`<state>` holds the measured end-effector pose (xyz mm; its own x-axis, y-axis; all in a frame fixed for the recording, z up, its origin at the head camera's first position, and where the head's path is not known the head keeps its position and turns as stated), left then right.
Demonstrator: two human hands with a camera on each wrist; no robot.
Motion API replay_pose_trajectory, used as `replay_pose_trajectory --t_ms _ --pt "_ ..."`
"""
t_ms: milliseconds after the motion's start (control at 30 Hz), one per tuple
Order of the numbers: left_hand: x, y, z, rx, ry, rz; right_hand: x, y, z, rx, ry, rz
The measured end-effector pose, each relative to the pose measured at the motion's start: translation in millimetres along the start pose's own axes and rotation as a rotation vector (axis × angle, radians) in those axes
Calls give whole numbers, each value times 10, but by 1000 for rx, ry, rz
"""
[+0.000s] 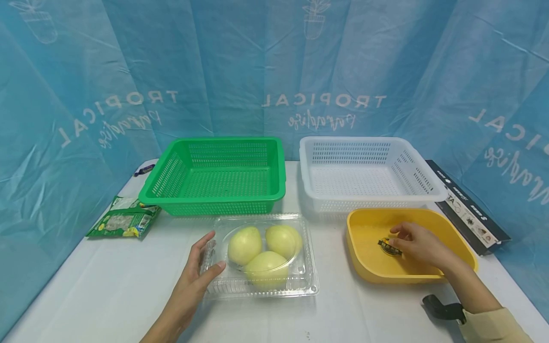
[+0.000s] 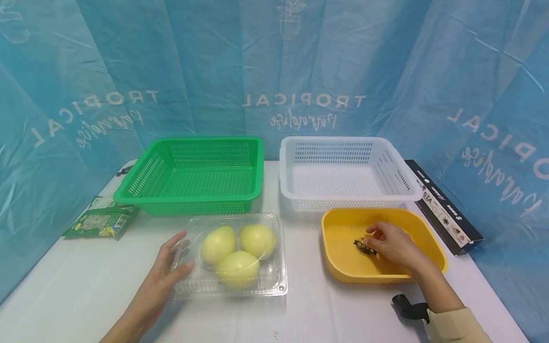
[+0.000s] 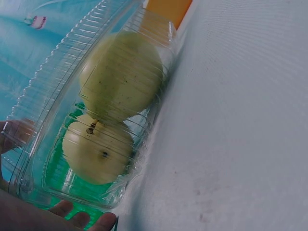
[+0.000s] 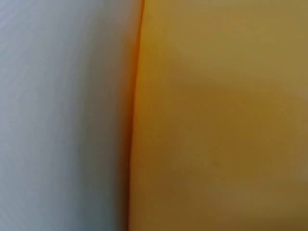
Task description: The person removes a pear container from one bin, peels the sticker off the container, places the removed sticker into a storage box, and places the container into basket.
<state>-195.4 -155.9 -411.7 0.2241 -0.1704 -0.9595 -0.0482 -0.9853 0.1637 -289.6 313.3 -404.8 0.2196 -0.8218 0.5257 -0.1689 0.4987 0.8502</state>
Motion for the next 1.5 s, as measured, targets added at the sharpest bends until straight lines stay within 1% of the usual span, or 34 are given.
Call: replay_pose_trajectory --t_ms 100,167,367,600,667,767,867,1100,1367,1500 --pt "-2 -1 -1 1 -2 0 -13 17 -1 -8 -17 1" --pt "-4 -3 1 2 -6 -1 -12 44 -4 -26 -14 -3" --pt "5 -5 1 4 -10 -2 46 171 -29 -104 52 -7" --pt "-4 -12 -3 8 -12 -7 86 390 -91 -185 71 -22" --pt "-7 -11 -4 9 -13 -8 91 442 -104 -192 56 -29" --pt "-8 -7 -3 9 -14 -7 75 495 -123 -178 6 -44" --pt "-7 -3 -1 8 -13 -5 71 554 -150 -174 -25 -45" --pt "-5 0 0 5 -7 -4 115 757 -190 -256 -3 -56" --pt "-6 -2 0 6 -9 -10 64 892 -176 -258 -41 -45" --pt "-4 -5 2 9 -10 -14 47 952 -153 -273 -65 -57"
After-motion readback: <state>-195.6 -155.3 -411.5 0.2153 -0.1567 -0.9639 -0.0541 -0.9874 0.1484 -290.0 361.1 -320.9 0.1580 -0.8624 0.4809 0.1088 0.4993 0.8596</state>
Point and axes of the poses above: each hand's wrist, its own z-axis towards the middle knuckle, its own y-axis out of the back of the hand, x = y × z, the point moved 10 cm from there along z, towards the middle knuckle, and after that the axes turned 4 degrees about y, right-handed, at the moved point
